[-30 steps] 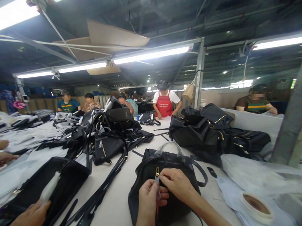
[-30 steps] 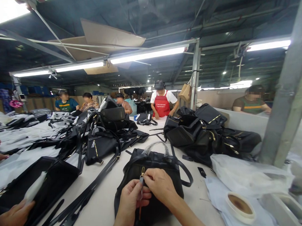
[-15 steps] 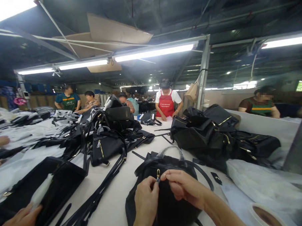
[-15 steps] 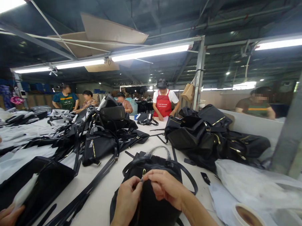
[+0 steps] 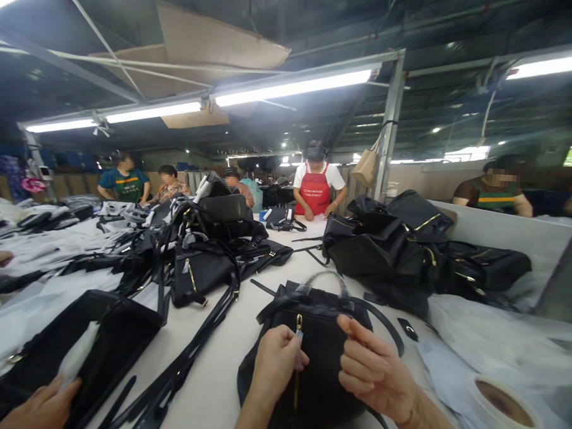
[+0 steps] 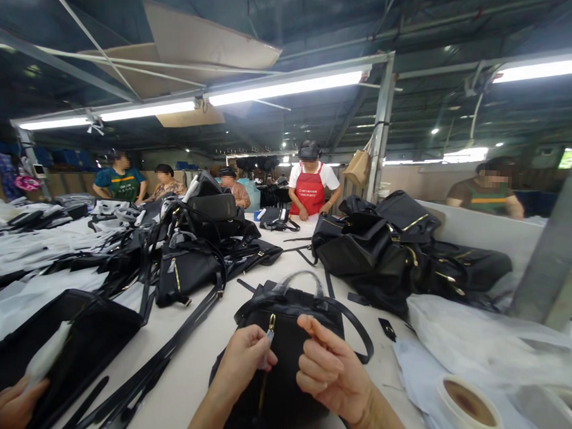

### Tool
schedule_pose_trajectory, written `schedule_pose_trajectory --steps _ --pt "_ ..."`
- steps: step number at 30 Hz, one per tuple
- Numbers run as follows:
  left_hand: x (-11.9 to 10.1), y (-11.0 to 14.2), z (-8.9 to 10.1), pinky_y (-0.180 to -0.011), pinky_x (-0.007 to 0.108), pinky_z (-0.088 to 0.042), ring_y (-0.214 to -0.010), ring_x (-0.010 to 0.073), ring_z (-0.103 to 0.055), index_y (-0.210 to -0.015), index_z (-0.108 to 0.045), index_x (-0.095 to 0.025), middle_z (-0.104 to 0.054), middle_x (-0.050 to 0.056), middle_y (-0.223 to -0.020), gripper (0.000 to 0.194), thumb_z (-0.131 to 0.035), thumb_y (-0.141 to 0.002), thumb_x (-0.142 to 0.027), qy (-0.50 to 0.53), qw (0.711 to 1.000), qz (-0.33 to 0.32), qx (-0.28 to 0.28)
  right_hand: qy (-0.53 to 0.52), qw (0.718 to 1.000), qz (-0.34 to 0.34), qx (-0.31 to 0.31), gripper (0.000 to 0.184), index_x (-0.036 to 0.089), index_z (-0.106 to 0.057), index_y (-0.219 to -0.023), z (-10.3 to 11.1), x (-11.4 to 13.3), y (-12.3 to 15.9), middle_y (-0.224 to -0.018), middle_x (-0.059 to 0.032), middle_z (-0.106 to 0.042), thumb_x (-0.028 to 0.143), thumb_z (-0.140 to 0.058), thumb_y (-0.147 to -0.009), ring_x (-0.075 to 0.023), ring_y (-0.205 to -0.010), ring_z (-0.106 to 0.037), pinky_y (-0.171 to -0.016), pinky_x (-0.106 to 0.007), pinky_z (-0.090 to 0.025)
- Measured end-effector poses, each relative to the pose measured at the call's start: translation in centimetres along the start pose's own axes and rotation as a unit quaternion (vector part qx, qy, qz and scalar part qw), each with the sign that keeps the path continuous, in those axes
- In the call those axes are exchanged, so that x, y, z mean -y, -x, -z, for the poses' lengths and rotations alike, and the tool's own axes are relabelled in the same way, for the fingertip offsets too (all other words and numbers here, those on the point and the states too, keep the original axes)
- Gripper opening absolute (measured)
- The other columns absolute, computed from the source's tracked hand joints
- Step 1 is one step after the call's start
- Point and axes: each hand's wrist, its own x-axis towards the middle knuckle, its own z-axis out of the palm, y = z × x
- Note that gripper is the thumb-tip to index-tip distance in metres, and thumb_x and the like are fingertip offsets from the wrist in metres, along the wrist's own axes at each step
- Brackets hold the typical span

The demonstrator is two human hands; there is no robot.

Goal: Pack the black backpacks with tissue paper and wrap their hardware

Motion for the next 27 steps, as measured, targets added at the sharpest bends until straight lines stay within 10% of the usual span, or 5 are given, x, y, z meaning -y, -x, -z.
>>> schedule_pose_trajectory --steps 8,14,27 --pt "-0.3 -0.4 0.7 -0.039 0.018 -0.025 -0.057 0.0155 -0.066 -0.074 -0.050 -0.019 -0.075 0.010 -0.075 0.018 -0.052 -0.073 -0.037 0.030 0.993 0.077 0.086 0.211 0.974 0.013 -0.075 0.036 0.021 -0.066 -0.114 -0.4 -0.5 1.3 -0.044 0.0097 -0.038 0.041 -0.065 -0.083 -0.0048 -0.040 -0.026 -0.043 -0.021 -0.023" --pt "0.3 -0.9 0.7 -0.039 0.018 -0.026 -0.061 0.0165 -0.068 -0.077 -0.049 -0.020 -0.074 0.008 -0.075 0.016 -0.052 -0.072 -0.035 0.019 0.992 0.074 0.104 0.496 0.861 0.049 -0.103 0.030 0.015 -0.071 -0.090 -2.1 -0.5 1.8 -0.066 0.0019 -0.053 0.044 -0.065 -0.083 -0.0078 -0.056 -0.044 -0.053 -0.022 -0.033" --pt "-0.9 0.1 0.7 -0.055 0.024 -0.037 -0.051 0.0138 -0.057 -0.073 -0.048 -0.023 -0.062 -0.004 -0.053 0.005 -0.051 -0.076 -0.021 -0.097 0.994 -0.049 -0.003 0.563 0.820 0.082 -0.070 0.030 0.017 -0.068 -0.086 -0.5 -1.1 0.4 -0.068 0.0018 -0.051 0.044 -0.056 -0.087 -0.0091 -0.056 -0.045 -0.052 -0.022 -0.037"
